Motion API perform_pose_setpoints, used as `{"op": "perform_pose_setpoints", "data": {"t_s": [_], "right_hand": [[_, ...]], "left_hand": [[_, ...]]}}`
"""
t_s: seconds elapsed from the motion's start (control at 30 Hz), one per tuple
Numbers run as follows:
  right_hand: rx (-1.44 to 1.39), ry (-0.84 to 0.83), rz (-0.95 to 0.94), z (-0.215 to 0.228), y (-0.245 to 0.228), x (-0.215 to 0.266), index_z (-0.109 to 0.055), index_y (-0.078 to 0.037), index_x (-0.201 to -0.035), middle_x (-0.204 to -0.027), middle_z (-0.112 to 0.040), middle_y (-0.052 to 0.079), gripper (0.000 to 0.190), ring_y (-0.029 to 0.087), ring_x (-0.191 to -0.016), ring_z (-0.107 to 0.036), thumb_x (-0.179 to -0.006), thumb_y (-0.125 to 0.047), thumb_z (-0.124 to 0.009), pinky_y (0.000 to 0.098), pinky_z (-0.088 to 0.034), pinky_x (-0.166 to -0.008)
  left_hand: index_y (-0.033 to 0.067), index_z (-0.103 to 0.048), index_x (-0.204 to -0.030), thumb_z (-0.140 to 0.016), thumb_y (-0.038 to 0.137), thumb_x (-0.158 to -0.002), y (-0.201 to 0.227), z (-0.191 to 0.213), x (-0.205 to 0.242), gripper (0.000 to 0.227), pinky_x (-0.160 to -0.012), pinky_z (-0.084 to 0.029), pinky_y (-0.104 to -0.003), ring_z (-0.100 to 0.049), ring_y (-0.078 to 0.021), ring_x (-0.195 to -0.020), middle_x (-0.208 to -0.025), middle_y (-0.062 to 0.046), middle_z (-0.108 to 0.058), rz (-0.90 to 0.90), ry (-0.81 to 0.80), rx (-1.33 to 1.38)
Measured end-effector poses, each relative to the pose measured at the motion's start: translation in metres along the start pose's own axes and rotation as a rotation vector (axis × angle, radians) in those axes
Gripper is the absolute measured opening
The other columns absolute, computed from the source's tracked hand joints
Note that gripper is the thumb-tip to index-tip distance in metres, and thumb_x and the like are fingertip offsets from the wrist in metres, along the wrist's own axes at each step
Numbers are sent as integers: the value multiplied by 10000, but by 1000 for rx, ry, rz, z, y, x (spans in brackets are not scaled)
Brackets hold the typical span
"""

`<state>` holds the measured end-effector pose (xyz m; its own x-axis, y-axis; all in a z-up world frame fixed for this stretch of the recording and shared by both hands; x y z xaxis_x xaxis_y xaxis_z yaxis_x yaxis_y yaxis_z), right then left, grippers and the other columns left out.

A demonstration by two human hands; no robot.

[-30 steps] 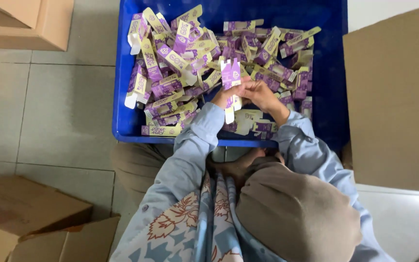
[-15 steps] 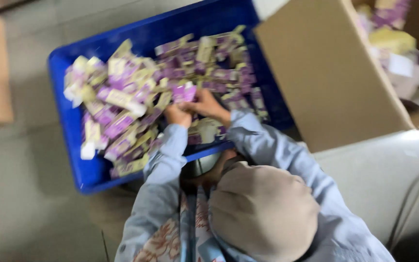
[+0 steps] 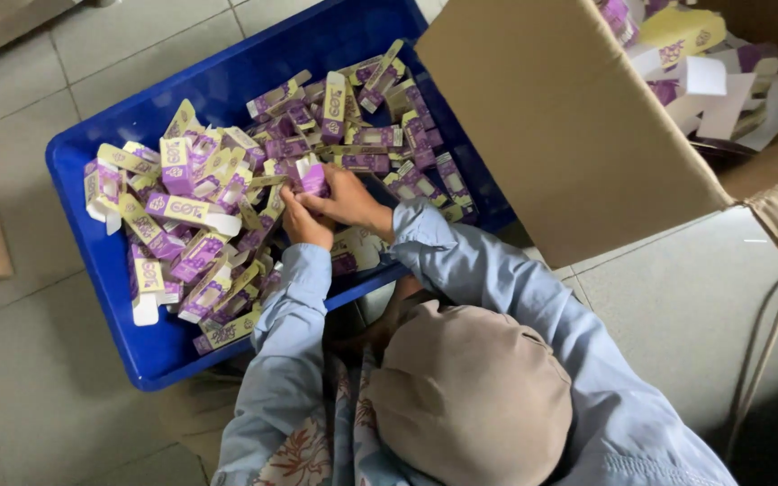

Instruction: The person repeatedly picks small purple-and-yellow paper boxes from a blue bin, folds them by hand, and places them back into the bin. The task continues in a repetitive cycle without a visible final destination or count.

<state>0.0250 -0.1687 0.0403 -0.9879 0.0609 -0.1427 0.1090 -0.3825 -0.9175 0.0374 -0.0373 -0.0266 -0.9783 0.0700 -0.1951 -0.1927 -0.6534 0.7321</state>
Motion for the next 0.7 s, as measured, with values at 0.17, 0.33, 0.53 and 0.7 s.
{"op": "perform_pose_setpoints", "data": {"t_s": [0.17, 0.33, 0.53, 0.7], "right_hand": [[-86, -6, 91, 10, -15, 1, -688, 27, -1018, -934, -659, 249, 436, 467, -942, -685, -819, -324, -852, 522, -547, -805], [-40, -18, 200, 9, -18, 0, -664, 9, -1018, -936, -646, 222, 412, 439, -943, -688, -814, -275, -883, 491, -555, -771], [-592, -115, 93, 10, -15, -2, -553, -19, -1390, -1177, -679, 107, 479, 185, -1102, -673, -950, -59, -740, 352, -557, -937], [-569, 69, -80, 15, -10, -3, -648, -24, -1212, -999, -710, 72, 320, 108, -878, -698, -917, -29, -774, 261, -593, -764]], "left_hand": [[120, -457, -1341, -784, 212, -749, 7, 2, 0, 683, -873, -580, -536, -681, -445, -1028, -1098, -201, -703, -14, 106, 62], [141, -531, -1282, -721, 169, -720, 22, 6, 0, 595, -787, -593, -568, -703, -445, -934, -950, -189, -731, 39, 169, 132], [198, -621, -1166, -743, 383, -768, 53, 25, 0, 456, -826, -585, -523, -717, -404, -967, -948, -159, -750, 266, 70, 432], [228, -655, -1096, -896, 426, -590, 50, 31, -2, 594, -873, -599, -502, -738, -359, -969, -967, -79, -758, 206, 8, 268]]}}
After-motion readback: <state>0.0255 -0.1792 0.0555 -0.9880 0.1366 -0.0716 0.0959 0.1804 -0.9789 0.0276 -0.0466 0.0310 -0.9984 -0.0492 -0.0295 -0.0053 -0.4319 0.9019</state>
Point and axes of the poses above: each hand's wrist, its own x-axis away from the middle knuckle, its own z-axis out of the back of the hand, y = z × x, the point moved 2 cm from there along -x, towards the middle knuckle
